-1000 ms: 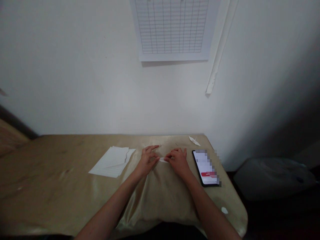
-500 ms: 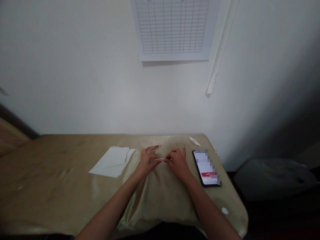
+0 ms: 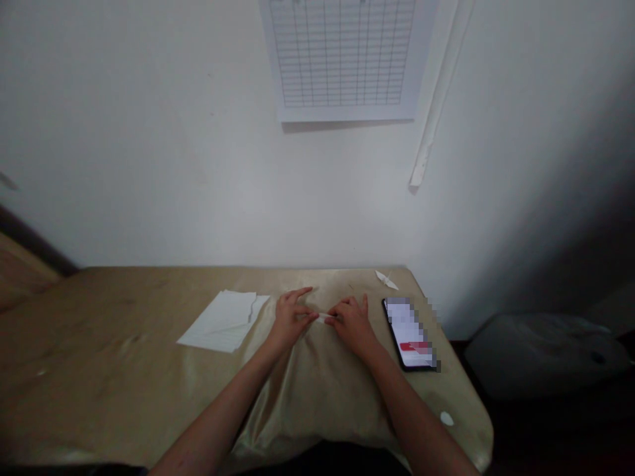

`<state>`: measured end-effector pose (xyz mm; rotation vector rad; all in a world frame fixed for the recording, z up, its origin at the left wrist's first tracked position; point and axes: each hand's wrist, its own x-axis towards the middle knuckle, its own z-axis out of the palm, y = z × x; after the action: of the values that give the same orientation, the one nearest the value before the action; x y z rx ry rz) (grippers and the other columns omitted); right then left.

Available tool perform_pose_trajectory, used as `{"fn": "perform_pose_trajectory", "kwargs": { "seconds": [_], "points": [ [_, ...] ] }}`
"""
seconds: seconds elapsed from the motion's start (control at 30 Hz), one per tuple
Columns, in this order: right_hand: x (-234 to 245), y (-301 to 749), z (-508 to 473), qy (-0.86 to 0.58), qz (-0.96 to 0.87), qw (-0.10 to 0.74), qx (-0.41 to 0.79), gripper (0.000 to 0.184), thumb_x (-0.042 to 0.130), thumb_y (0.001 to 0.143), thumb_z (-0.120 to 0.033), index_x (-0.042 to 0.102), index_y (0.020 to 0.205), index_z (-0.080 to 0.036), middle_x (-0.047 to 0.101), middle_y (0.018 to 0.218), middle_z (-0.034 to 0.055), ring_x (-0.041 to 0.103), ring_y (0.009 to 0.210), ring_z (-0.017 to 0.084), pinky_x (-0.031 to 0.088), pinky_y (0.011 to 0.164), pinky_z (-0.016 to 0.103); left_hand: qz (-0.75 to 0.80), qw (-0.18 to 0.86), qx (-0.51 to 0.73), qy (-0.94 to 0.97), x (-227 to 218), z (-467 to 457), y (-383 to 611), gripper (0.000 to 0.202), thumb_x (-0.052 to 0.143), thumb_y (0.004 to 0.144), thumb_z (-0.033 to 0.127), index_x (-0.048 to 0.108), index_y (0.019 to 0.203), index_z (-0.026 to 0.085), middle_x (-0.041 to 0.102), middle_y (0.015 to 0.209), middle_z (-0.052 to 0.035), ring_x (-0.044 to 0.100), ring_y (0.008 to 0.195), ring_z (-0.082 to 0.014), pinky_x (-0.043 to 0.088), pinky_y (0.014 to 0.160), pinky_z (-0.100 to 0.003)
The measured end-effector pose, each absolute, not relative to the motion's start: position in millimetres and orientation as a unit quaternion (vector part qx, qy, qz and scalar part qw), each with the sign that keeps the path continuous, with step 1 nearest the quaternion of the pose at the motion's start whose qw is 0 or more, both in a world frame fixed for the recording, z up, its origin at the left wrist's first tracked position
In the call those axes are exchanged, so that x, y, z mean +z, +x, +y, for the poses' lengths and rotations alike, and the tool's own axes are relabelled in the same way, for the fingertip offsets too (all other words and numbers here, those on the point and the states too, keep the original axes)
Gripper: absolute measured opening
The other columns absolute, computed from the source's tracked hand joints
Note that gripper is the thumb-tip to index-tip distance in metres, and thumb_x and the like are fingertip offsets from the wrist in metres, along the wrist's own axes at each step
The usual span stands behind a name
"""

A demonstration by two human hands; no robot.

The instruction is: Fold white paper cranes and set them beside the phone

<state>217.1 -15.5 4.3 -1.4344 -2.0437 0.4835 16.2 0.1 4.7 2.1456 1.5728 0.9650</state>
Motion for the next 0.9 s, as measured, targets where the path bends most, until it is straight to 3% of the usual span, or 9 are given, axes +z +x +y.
{"fn": "perform_pose_trajectory", "kwargs": {
  "seconds": [0.17,0.4,0.6,0.8,0.9],
  "points": [
    [5.2,214.5,-15.8,-0.536,-0.766,0.299,0.191,0.015,0.062,0.094,-0.033,0.075,0.092,-0.026,0.073,0.1,0.0048,0.059,0.112,0.025,-0.001,0.119,0.069,0.562,0.161,0.336,0.738,7.7,-0.7,16.4,0.01,0.079,0.08,0.022,0.08,0.072,0.028,0.065,0.139,0.0001,0.045,0.133,-0.0314,0.028,0.117,-0.062],
    [2.3,216.7,-15.6,-0.531,-0.761,0.311,0.205,0.016,0.064,0.091,-0.038,0.076,0.09,-0.028,0.073,0.102,0.0044,0.057,0.116,0.026,0.0,0.118,0.07,0.549,0.141,0.365,0.739,5.6,-1.1,19.4,0.004,0.079,0.077,0.022,0.079,0.077,0.026,0.057,0.144,-0.0043,0.045,0.135,-0.0318,0.031,0.116,-0.058],
    [3.5,216.8,-15.6,-0.552,-0.739,0.318,0.219,0.013,0.065,0.087,-0.029,0.077,0.092,-0.027,0.072,0.104,0.0052,0.058,0.118,0.026,-0.001,0.119,0.069,0.566,0.142,0.379,0.719,4.5,2.1,15.0,0.007,0.083,0.076,0.029,0.077,0.074,0.025,0.056,0.142,-0.003,0.047,0.131,-0.0306,0.035,0.114,-0.057],
    [-3.5,219.1,-11.5,-0.553,-0.717,0.357,0.227,0.024,0.064,0.084,-0.026,0.07,0.107,-0.025,0.071,0.097,0.0036,0.062,0.11,0.025,0.003,0.119,0.067,0.601,0.121,0.378,0.694,-2.4,5.3,14.0,0.033,0.085,0.074,0.038,0.078,0.105,0.031,0.055,0.139,-0.0088,0.048,0.132,-0.0322,0.035,0.113,-0.059],
    [-7.2,219.2,-9.3,-0.557,-0.7,0.384,0.229,0.021,0.06,0.085,-0.026,0.066,0.105,-0.023,0.072,0.096,0.0035,0.062,0.108,0.025,0.009,0.119,0.065,0.594,0.121,0.357,0.711,-4.2,3.0,16.7,0.016,0.082,0.078,0.038,0.08,0.093,0.032,0.055,0.142,-0.0064,0.046,0.134,-0.0328,0.032,0.114,-0.061]
  ]
}}
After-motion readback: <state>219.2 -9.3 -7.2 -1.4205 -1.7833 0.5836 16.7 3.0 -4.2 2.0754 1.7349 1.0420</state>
